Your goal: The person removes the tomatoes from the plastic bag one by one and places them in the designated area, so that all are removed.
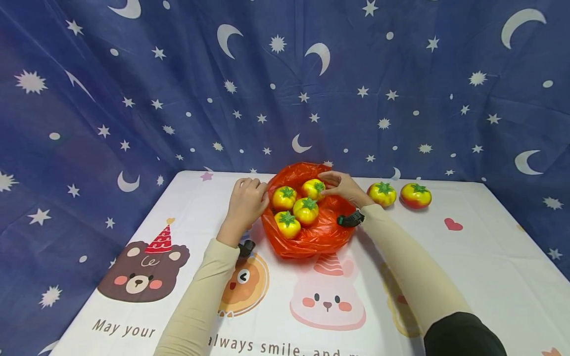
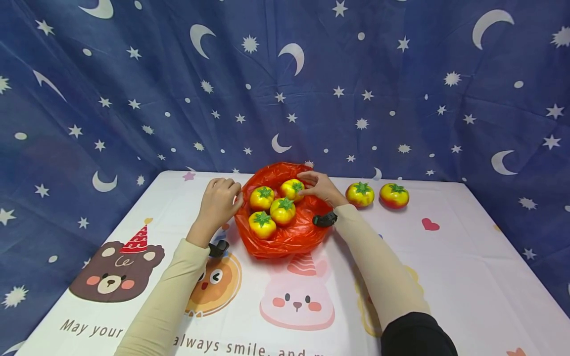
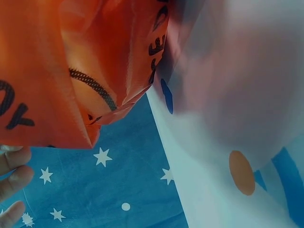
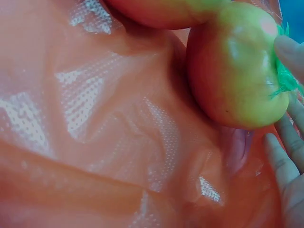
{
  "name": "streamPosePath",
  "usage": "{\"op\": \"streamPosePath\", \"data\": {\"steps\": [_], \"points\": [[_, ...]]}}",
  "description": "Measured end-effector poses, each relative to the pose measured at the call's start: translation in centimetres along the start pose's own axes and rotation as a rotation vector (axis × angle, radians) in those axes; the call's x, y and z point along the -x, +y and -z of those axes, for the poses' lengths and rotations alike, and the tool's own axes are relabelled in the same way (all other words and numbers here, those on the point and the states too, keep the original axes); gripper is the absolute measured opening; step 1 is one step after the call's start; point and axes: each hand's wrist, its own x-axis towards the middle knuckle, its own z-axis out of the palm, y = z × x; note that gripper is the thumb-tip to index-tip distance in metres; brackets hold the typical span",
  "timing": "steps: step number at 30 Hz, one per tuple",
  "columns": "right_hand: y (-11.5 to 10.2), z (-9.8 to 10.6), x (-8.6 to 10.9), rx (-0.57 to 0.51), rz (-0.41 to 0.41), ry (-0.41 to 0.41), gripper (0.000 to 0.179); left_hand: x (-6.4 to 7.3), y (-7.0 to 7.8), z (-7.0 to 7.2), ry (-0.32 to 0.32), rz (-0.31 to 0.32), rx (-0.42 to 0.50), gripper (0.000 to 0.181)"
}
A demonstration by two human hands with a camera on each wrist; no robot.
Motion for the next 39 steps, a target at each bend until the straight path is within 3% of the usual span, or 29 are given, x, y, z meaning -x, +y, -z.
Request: {"op": "streamPosePath", "data": {"steps": [23,39], "points": [[0.48,-0.05,0.24,0.167,-0.087,0.035,0.055,0.06,-0.05,-0.01,-0.014,0.010,-0.015,0.010],[0.75,0.24,-0.02,0.165,-0.093,0.072,0.050,0.00,0.04,0.02,-0.020,0.012,-0.012,0.010]]}}
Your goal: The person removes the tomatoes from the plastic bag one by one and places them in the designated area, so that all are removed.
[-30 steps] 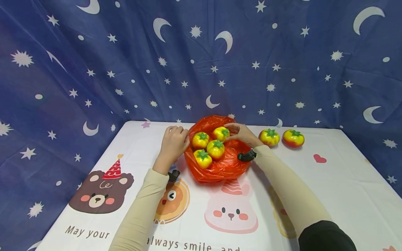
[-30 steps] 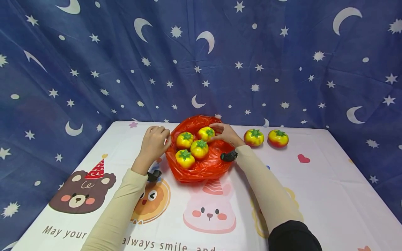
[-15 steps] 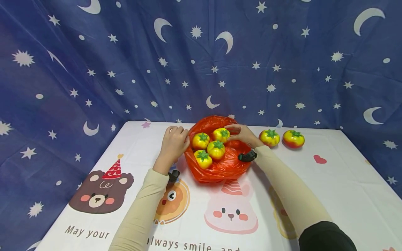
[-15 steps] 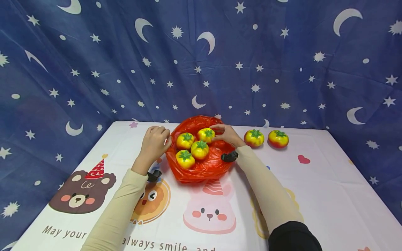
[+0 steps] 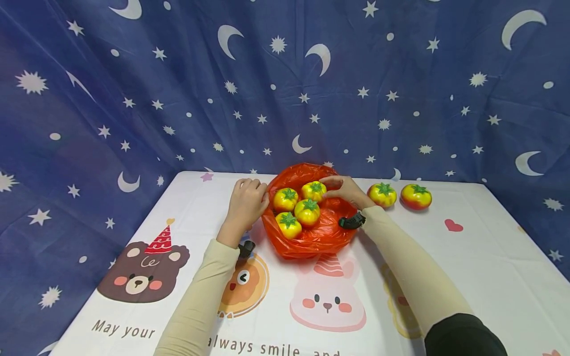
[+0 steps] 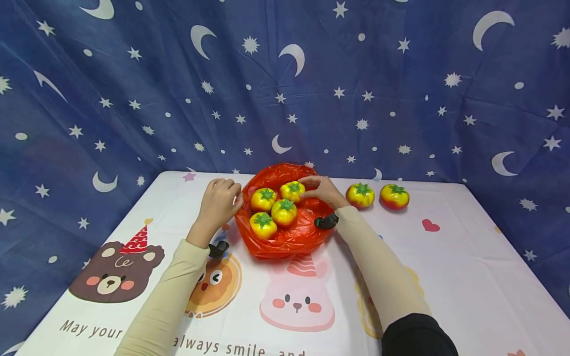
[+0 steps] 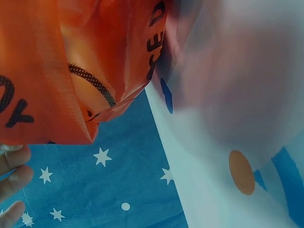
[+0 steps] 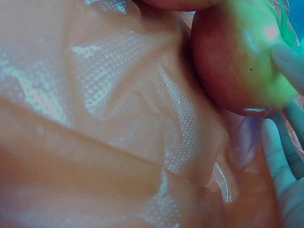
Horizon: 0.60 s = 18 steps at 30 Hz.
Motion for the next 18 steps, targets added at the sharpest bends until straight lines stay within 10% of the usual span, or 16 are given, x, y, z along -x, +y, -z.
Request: {"op": "streamPosePath", "data": {"steps": [18], "points": [[-0.03,0.04,0.05,-0.029,0.049,-0.118,0.062,-0.01,0.00,0.12,0.019,-0.010,-0.006,0.010]]}}
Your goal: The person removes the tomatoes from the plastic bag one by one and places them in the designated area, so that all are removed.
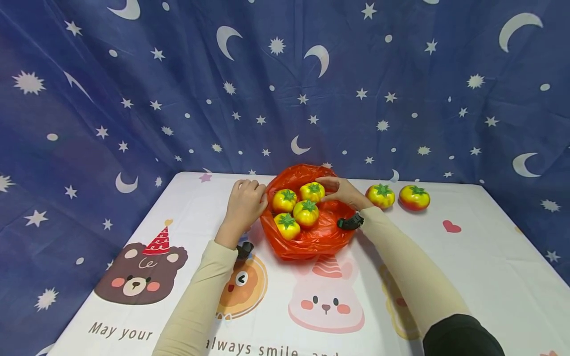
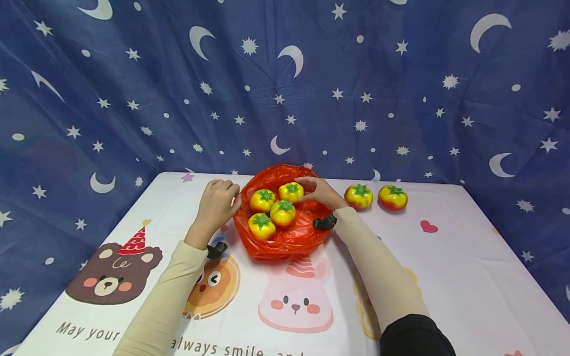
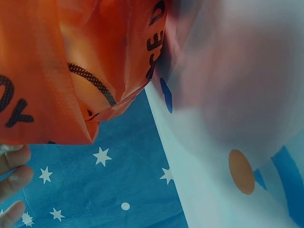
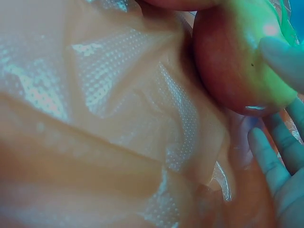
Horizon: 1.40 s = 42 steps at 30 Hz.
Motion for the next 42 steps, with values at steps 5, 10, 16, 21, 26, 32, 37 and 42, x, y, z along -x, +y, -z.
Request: {"op": "streamPosePath", "data": {"steps": [5,10,16,21,26,32,37,42], "points": [[-0.3,-0.1,0.2,-0.037,-0.006,0.002,0.060,0.0,0.0,0.1,0.007,-0.003,0.000,0.010],[-0.4,0.0,0.2,-0.036,-0.009,0.013,0.059,0.1,0.0,0.0,0.012,-0.005,0.001,0.009],[-0.1,0.3,0.1,-0.005,0.007,0.029,0.058,0.0,0.0,-0.1,0.008,-0.008,0.002,0.009],[0.1,0.7,0.1,0.004,0.013,0.021,0.059,0.0,-0.1,-0.1,0.008,-0.011,-0.004,0.009],[-0.1,1.0,0.3,0.011,0.002,0.005,0.060,0.0,-0.1,-0.1,0.008,-0.008,-0.001,0.009],[-0.3,1.2,0.7,0.057,-0.050,-0.021,0.058,0.2,-0.1,0.0,0.002,-0.005,0.003,0.009],[-0.1,1.3,0.6,0.062,-0.054,-0.020,0.057,0.2,-0.1,-0.1,0.008,-0.006,-0.001,0.009],[0.2,1.4,0.6,0.039,-0.032,-0.034,0.058,0.1,-0.1,-0.1,0.006,-0.006,-0.006,0.010]]}}
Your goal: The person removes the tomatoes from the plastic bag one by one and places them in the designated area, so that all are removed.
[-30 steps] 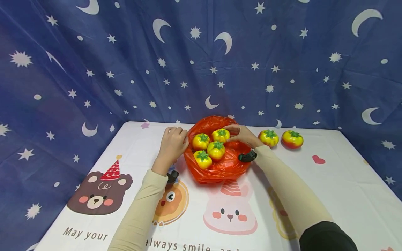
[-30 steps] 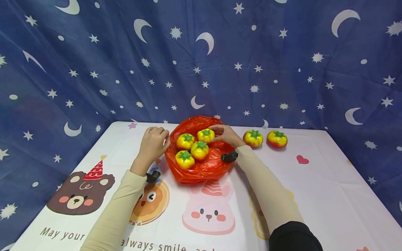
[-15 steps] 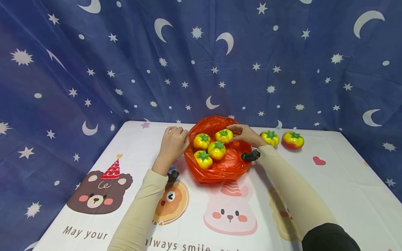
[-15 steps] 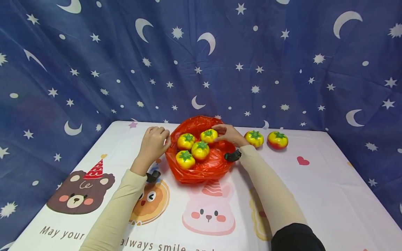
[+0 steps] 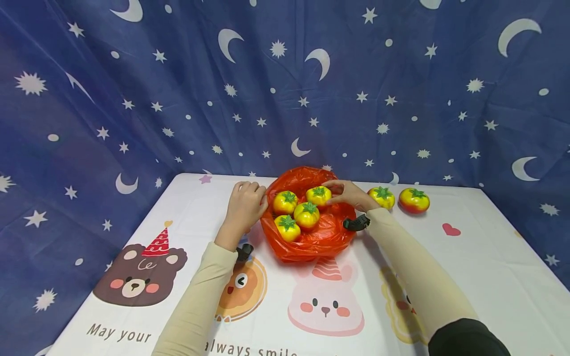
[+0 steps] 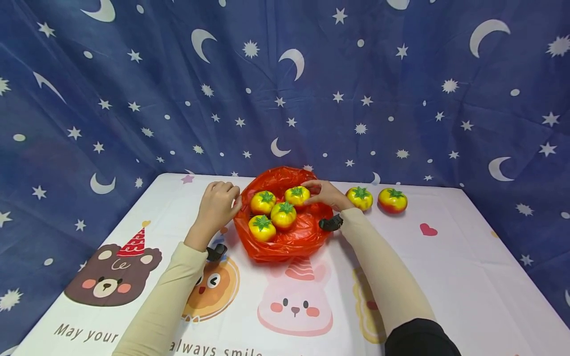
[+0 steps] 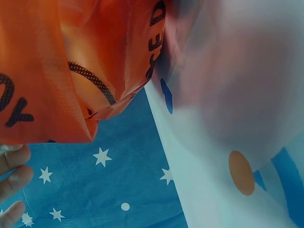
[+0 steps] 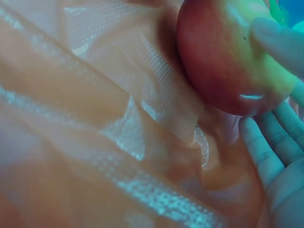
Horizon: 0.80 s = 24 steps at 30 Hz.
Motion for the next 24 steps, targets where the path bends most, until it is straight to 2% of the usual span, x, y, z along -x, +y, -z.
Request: {"op": "streamPosePath", "data": {"steps": [10,17,24], "points": [[0.44,-0.05,-0.07,-0.073,0.030,-0.015,0.058,0.00,-0.15,-0.13,0.041,-0.015,0.013,0.009],[0.59,-0.02,0.18,-0.062,0.031,-0.033,0.063,0.00,-0.13,-0.14,0.039,-0.016,0.016,0.009],[0.76,0.03,0.23,-0.045,0.018,-0.018,0.059,0.11,-0.16,-0.19,0.030,-0.009,0.013,0.010]]}}
